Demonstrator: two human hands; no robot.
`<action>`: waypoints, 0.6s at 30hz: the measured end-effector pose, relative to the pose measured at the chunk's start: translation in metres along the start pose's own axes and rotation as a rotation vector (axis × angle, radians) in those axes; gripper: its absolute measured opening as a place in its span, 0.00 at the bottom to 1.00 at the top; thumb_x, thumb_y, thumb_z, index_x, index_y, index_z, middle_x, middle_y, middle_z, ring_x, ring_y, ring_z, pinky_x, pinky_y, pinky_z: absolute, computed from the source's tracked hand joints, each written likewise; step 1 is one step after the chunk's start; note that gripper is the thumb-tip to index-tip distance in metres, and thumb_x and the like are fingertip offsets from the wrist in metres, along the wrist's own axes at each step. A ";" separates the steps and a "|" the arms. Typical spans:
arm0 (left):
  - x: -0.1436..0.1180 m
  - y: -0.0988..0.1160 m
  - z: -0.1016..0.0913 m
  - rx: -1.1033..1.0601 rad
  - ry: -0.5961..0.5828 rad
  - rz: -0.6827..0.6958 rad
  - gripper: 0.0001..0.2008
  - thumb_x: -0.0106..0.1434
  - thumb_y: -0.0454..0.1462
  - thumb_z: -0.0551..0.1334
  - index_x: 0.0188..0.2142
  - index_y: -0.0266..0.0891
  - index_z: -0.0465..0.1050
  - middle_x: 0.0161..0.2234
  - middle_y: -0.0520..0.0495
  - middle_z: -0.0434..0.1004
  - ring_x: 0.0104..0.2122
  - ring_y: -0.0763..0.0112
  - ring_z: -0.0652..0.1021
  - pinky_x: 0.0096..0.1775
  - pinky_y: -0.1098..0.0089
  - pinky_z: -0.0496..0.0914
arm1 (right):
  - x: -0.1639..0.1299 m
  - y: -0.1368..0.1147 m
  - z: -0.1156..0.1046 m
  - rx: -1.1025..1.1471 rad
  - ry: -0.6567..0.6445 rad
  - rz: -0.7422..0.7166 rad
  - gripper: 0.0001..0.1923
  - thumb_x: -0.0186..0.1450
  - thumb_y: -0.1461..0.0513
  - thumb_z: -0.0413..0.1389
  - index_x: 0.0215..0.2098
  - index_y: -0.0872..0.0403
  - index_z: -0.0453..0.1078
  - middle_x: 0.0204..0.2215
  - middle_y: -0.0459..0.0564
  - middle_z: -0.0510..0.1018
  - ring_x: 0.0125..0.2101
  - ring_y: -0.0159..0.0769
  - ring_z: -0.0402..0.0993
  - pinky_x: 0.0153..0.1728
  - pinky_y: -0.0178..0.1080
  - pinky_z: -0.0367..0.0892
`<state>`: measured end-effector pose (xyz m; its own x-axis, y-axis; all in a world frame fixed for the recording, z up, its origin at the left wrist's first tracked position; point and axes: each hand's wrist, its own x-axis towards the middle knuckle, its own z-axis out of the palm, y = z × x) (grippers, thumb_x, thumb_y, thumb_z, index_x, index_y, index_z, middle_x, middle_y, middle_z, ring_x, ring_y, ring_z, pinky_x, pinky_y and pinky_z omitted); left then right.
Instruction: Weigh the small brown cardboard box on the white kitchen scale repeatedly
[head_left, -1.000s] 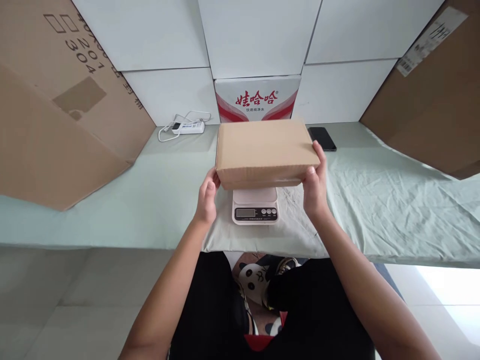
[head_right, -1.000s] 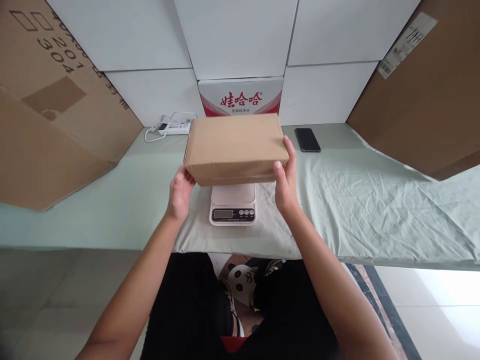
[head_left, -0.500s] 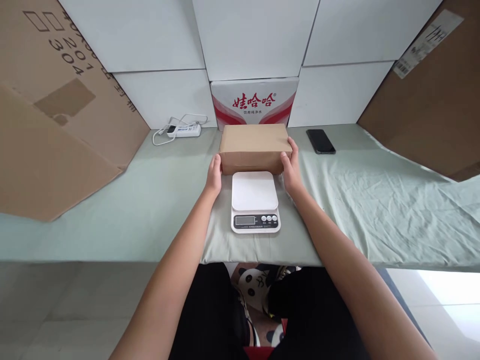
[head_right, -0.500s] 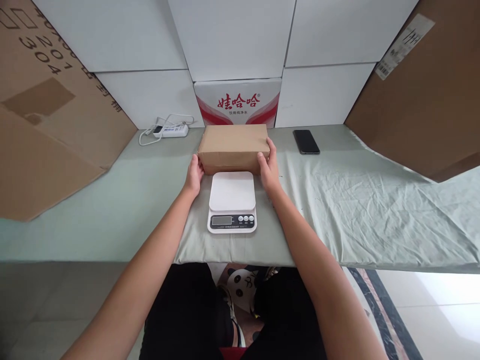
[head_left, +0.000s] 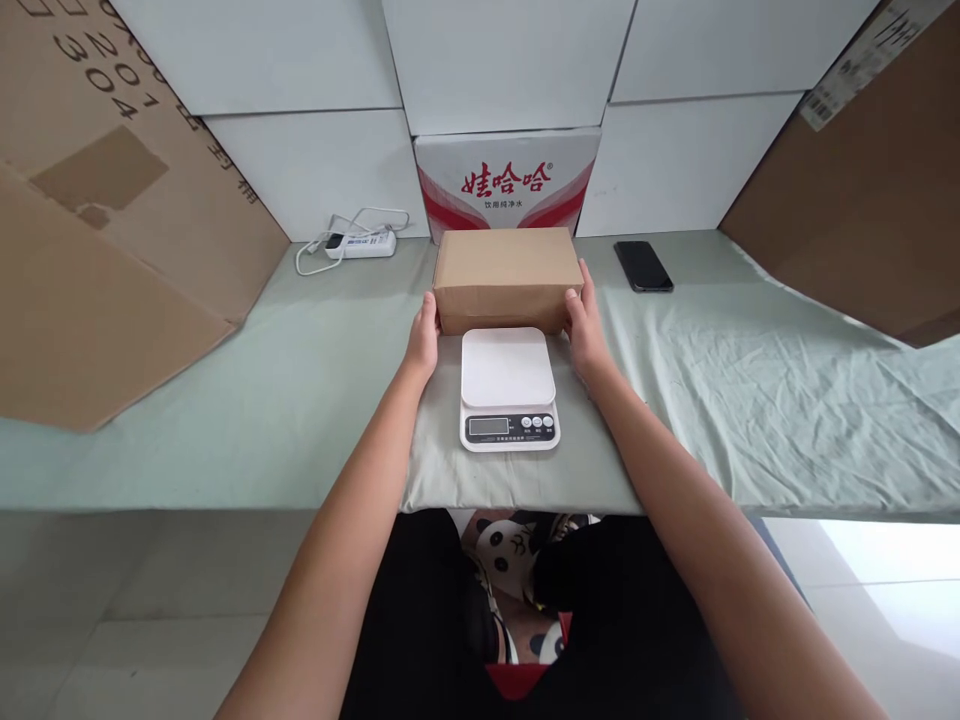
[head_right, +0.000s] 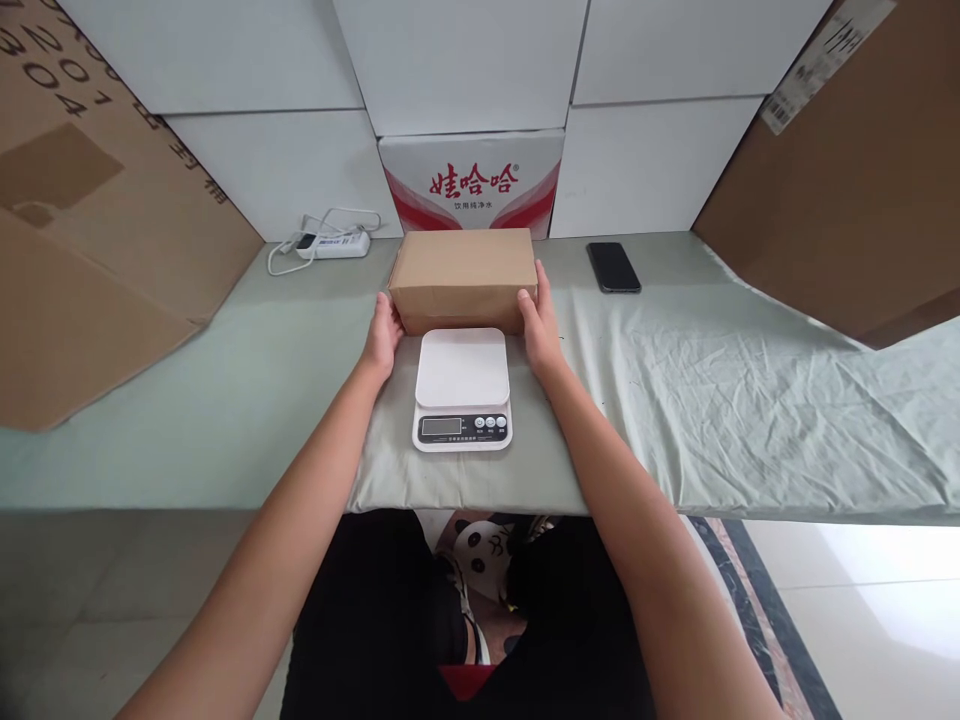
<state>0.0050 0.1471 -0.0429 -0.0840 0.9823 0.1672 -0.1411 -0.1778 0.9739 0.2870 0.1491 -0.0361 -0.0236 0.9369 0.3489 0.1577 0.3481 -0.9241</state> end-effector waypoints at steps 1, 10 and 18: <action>0.000 -0.001 0.000 0.007 -0.005 0.008 0.43 0.68 0.72 0.54 0.62 0.45 0.79 0.71 0.42 0.78 0.78 0.48 0.67 0.74 0.56 0.68 | 0.001 -0.001 0.002 0.026 0.025 0.029 0.56 0.66 0.26 0.50 0.83 0.34 0.41 0.85 0.39 0.47 0.84 0.46 0.44 0.83 0.57 0.50; 0.003 -0.005 -0.005 0.048 -0.022 0.161 0.43 0.65 0.74 0.58 0.57 0.44 0.82 0.62 0.39 0.84 0.75 0.47 0.71 0.75 0.50 0.65 | 0.010 -0.005 0.008 -0.076 0.060 -0.066 0.61 0.64 0.21 0.46 0.83 0.39 0.42 0.82 0.44 0.58 0.83 0.47 0.49 0.85 0.55 0.49; -0.025 0.035 -0.001 0.103 -0.042 0.347 0.44 0.65 0.73 0.59 0.62 0.42 0.78 0.67 0.38 0.78 0.77 0.44 0.67 0.77 0.48 0.60 | -0.013 -0.068 0.000 -0.208 0.078 -0.236 0.56 0.67 0.22 0.40 0.83 0.32 0.36 0.84 0.31 0.48 0.85 0.37 0.42 0.86 0.46 0.47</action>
<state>0.0015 0.1159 -0.0135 -0.0685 0.8664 0.4946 -0.0110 -0.4964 0.8680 0.2763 0.1131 0.0226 -0.0090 0.8227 0.5685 0.3556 0.5340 -0.7671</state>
